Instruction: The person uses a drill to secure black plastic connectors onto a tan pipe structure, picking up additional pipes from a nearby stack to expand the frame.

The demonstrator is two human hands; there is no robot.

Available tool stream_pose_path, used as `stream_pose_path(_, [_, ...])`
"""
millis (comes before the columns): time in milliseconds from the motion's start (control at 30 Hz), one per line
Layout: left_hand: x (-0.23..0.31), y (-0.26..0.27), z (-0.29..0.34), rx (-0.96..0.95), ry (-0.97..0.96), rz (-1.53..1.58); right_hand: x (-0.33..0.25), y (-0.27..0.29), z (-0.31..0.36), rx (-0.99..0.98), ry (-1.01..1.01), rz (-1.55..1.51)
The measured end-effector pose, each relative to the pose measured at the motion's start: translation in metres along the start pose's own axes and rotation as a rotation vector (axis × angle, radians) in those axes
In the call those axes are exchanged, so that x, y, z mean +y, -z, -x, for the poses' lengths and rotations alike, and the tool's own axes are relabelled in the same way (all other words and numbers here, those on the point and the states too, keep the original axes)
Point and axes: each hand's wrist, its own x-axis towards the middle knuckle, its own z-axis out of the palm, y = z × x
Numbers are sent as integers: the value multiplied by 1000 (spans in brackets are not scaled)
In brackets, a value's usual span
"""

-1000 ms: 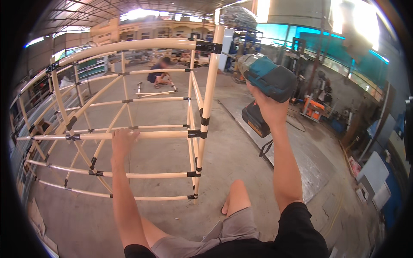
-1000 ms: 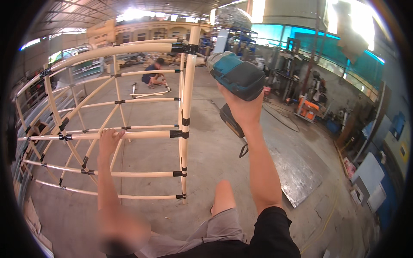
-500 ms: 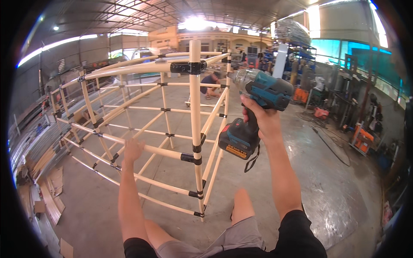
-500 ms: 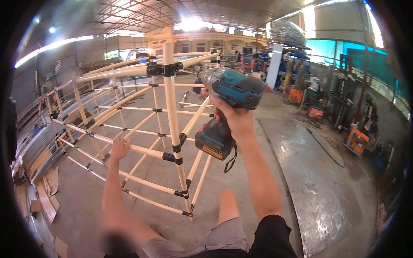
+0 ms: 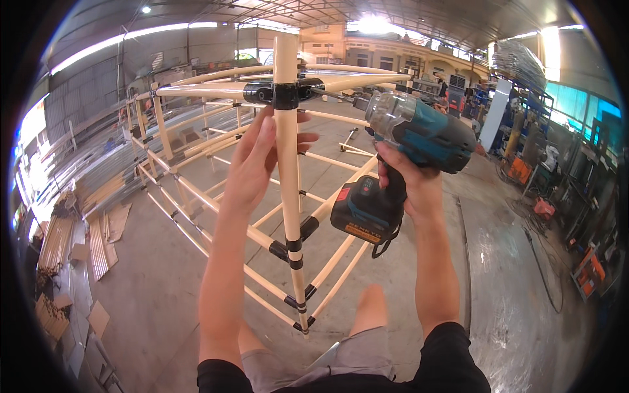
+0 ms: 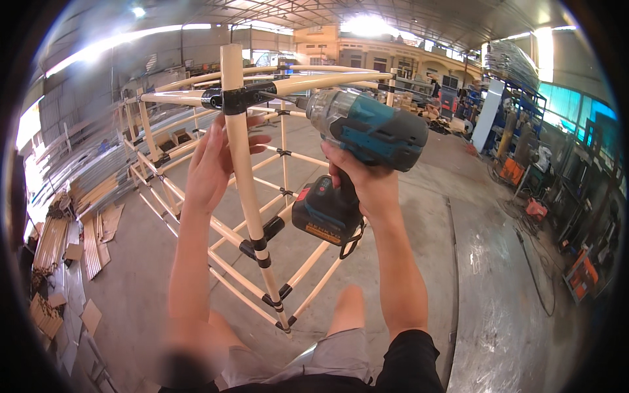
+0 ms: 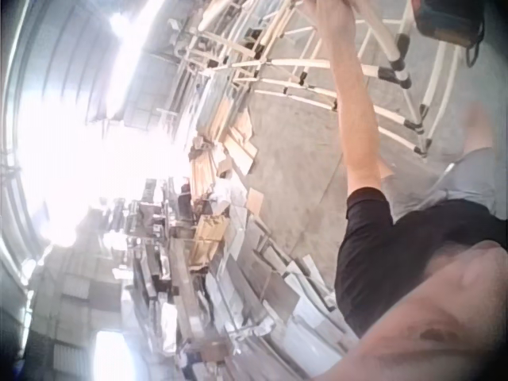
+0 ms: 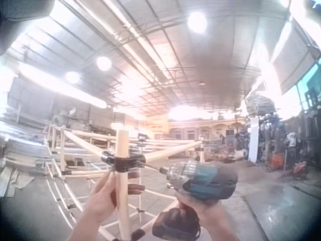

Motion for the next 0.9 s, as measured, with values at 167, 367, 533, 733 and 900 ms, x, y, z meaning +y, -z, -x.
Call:
stream_pose_path(167, [-13, -1, -7, -17, 16, 217, 1, 7, -6, -54, 11, 24])
stream_pose_path(367, [-19, -7, 0, 123, 54, 180, 6, 11, -9, -89, 45, 68])
stream_pose_path(533, [-12, -21, 2, 186, 53, 123, 3, 15, -16, -119, 43, 73])
stream_pose_path(733, [-15, -14, 3, 157, 63, 127, -8, 21, -21, -173, 7, 232])
stream_pose_path(900, [-14, -19, 2, 156, 87, 169, -10, 71, -38, -253, 804, 972])
